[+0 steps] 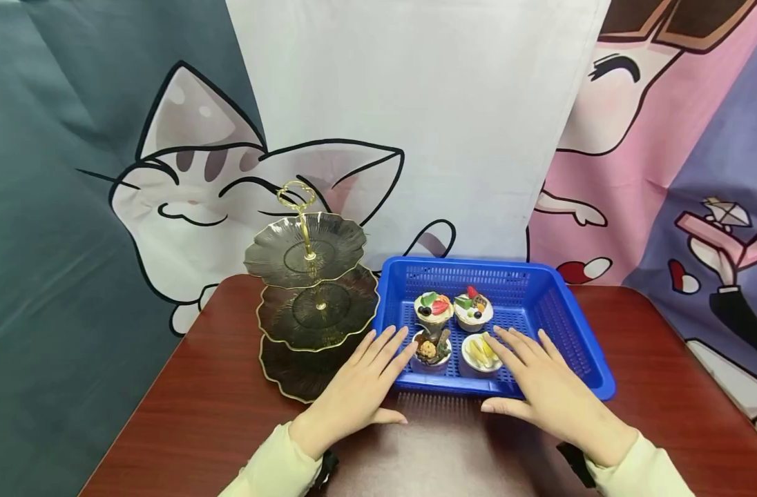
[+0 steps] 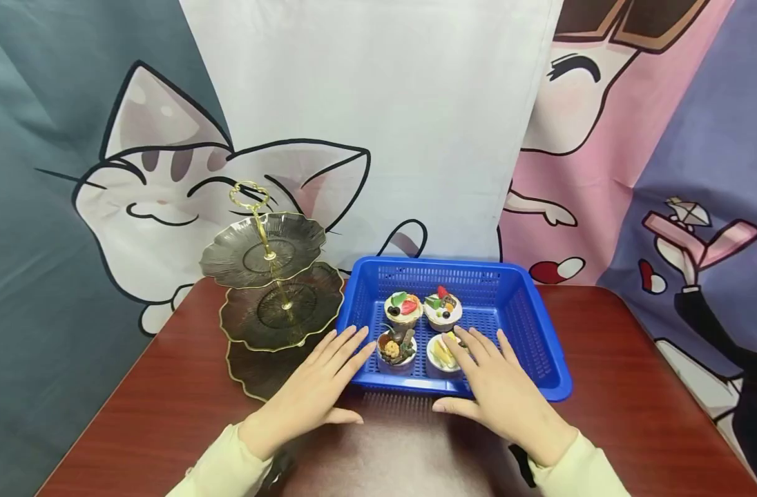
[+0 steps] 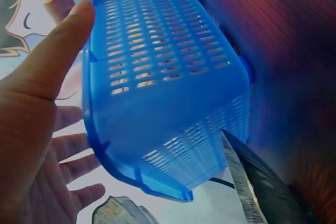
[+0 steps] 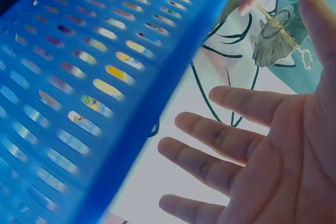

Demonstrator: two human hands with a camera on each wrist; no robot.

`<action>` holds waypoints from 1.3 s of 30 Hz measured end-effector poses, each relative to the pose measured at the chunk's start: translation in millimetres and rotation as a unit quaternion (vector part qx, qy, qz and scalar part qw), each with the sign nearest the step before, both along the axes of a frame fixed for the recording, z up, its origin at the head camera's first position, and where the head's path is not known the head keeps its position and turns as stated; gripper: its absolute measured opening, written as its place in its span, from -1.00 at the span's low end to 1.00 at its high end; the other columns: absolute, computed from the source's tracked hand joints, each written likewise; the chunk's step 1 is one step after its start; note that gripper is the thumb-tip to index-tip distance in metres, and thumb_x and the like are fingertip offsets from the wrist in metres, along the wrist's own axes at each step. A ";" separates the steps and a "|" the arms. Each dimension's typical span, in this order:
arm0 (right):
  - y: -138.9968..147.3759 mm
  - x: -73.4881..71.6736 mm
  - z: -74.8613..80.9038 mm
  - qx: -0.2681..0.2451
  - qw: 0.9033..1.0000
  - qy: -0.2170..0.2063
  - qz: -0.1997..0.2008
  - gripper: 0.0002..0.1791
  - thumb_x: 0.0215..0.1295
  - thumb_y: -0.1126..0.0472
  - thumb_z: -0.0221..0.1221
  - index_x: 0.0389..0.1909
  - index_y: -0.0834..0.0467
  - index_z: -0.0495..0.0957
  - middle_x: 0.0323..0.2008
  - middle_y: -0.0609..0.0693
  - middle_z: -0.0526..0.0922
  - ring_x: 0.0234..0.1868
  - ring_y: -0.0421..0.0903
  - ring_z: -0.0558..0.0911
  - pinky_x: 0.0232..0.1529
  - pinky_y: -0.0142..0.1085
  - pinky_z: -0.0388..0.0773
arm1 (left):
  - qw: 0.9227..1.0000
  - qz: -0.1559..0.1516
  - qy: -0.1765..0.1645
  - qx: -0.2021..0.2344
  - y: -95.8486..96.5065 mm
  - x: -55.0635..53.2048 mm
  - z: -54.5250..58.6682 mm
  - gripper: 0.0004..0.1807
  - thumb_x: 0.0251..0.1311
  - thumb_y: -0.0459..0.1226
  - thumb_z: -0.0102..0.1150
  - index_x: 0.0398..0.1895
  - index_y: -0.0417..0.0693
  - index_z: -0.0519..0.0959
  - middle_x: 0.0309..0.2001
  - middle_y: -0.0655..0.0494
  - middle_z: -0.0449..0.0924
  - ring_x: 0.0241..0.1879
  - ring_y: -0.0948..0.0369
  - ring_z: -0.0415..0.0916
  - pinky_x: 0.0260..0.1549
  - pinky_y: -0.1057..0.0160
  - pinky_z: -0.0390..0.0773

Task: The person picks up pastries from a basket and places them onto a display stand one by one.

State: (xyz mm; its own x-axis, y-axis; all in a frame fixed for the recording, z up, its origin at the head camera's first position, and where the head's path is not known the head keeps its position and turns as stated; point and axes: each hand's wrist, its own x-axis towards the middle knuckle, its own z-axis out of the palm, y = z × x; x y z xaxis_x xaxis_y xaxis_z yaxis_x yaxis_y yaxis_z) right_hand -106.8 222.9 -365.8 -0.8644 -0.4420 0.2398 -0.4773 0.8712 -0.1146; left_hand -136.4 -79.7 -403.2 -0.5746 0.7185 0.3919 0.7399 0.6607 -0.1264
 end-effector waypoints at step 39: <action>6.3 -78.2 -23.1 -0.036 0.996 -0.073 -0.024 -0.12 -0.05 -0.36 0.31 0.08 0.29 0.49 -0.08 0.15 0.58 -0.05 0.03 0.56 0.06 0.03 0.60 | 0.989 -0.056 0.101 0.092 -5.5 -19.0 -34.9 -0.51 0.46 0.00 -0.21 0.10 -0.15 0.55 0.09 0.01 0.59 0.13 0.14 0.52 0.33 0.19 0.40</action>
State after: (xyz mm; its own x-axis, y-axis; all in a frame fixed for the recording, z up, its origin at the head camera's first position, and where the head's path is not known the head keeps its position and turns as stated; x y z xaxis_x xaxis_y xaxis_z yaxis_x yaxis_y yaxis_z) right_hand -185.0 229.2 -388.9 -0.9116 -0.3864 0.1402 -0.4100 0.8793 -0.2423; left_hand -155.4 -85.2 -438.1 -0.3918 0.6786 0.6212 0.7815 0.6018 -0.1645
